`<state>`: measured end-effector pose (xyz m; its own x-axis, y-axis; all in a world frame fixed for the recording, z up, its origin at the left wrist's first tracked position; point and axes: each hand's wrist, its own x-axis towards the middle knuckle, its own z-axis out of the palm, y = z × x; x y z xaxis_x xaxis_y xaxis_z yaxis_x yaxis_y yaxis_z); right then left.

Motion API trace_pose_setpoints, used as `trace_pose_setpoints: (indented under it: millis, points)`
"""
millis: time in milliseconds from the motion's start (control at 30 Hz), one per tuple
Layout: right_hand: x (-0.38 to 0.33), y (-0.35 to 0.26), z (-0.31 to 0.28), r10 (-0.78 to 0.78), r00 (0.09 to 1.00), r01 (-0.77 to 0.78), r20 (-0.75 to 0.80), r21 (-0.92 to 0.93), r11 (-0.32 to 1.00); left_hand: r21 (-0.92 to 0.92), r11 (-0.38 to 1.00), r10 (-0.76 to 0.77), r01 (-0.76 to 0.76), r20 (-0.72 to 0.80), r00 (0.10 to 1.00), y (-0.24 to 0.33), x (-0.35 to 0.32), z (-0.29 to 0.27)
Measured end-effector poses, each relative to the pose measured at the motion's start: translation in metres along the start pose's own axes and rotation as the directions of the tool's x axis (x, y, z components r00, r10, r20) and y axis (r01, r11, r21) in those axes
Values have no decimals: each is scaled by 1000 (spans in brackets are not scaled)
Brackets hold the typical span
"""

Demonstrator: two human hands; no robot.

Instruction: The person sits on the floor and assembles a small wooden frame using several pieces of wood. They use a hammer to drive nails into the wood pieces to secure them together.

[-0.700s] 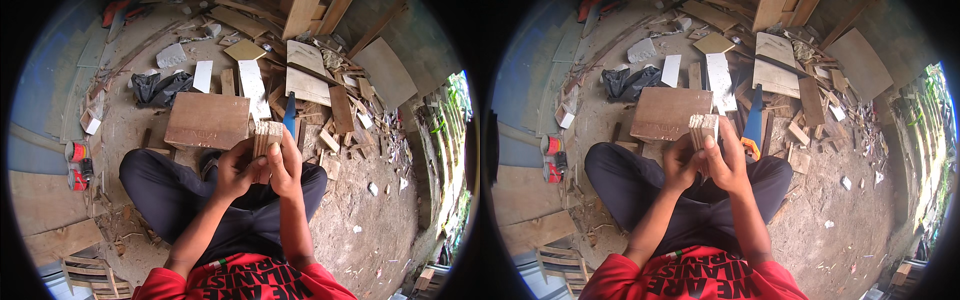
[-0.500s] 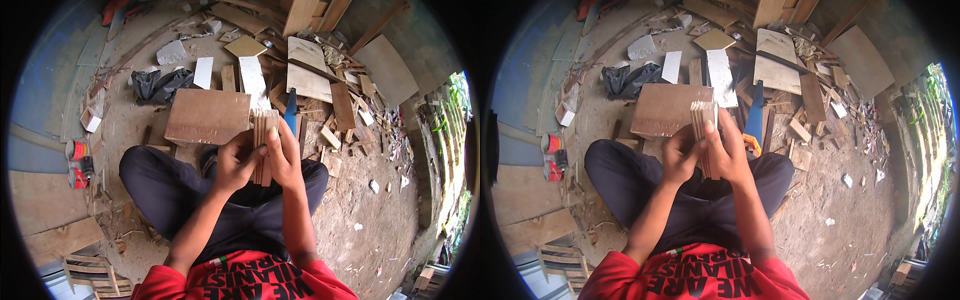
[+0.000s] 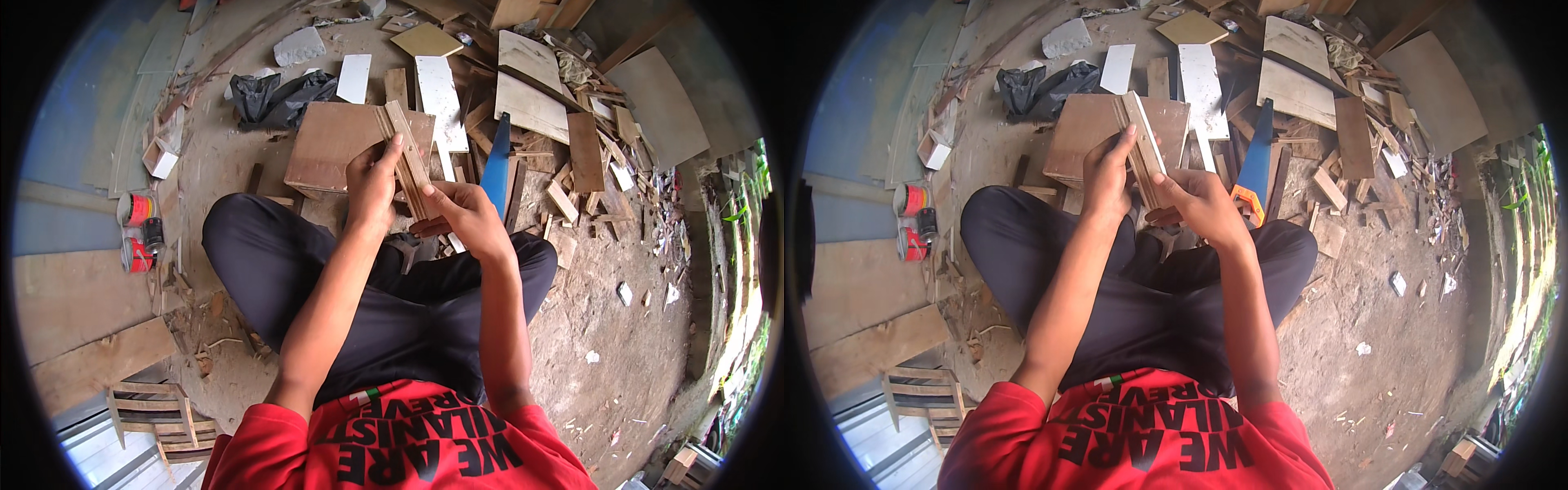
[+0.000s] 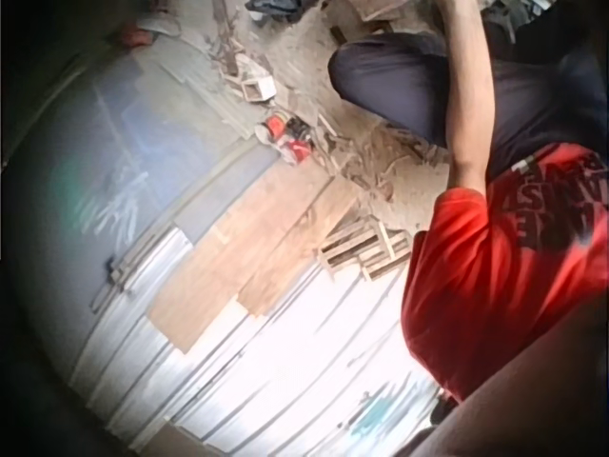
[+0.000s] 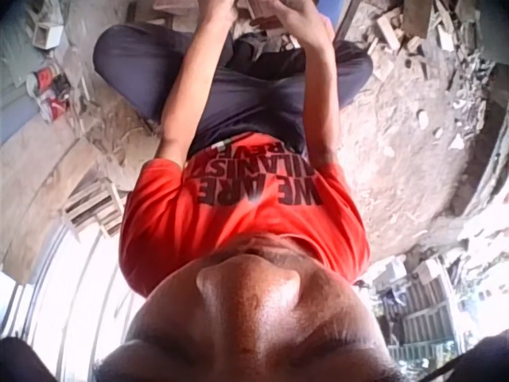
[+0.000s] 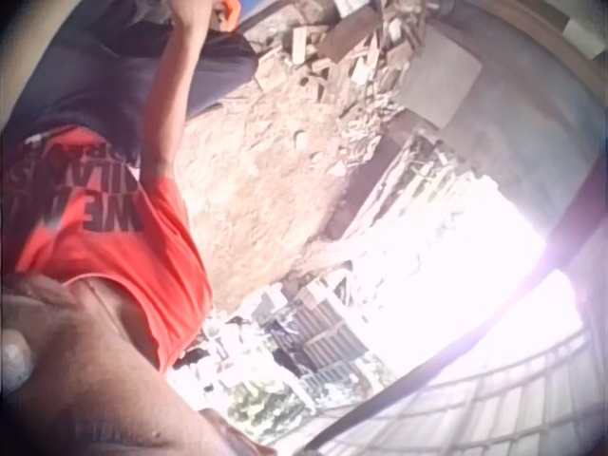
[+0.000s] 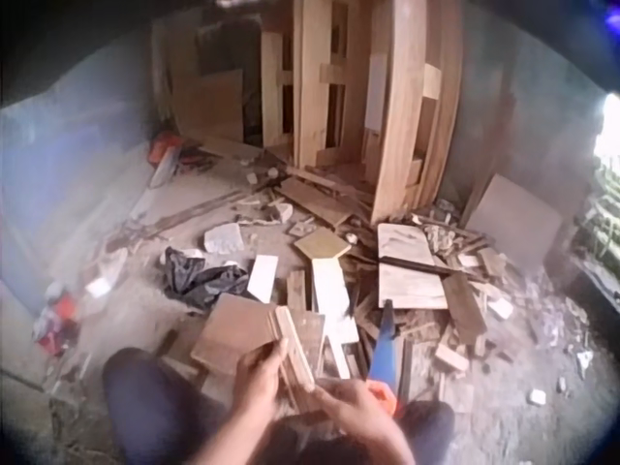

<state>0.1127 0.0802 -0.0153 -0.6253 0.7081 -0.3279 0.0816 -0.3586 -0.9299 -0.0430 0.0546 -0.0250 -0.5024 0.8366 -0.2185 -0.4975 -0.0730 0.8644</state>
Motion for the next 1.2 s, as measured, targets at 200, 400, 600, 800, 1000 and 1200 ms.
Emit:
trace_pose_setpoints:
  millis: [200,400,600,800,1000,1200]
  points:
    - [5,4,-3,-10,1000,10,-6,-99,995,13,998,59,-59,-6,998,-5,0,-3]
    - [-1,-1,6,-120,992,119,24,43,992,93,975,204,-204,9,979,-6,-1,-2]
    - [-5,10,6,-309,945,303,108,67,951,114,944,300,-310,99,949,0,-14,0]
    - [-15,22,8,-343,934,324,103,163,932,-103,978,201,-182,219,955,26,-27,19]
    - [-22,22,7,-347,933,329,101,160,931,-4,998,57,-59,297,953,28,-25,23]
    - [-25,5,8,-311,948,306,70,69,950,-37,998,-34,44,246,969,17,-17,25]
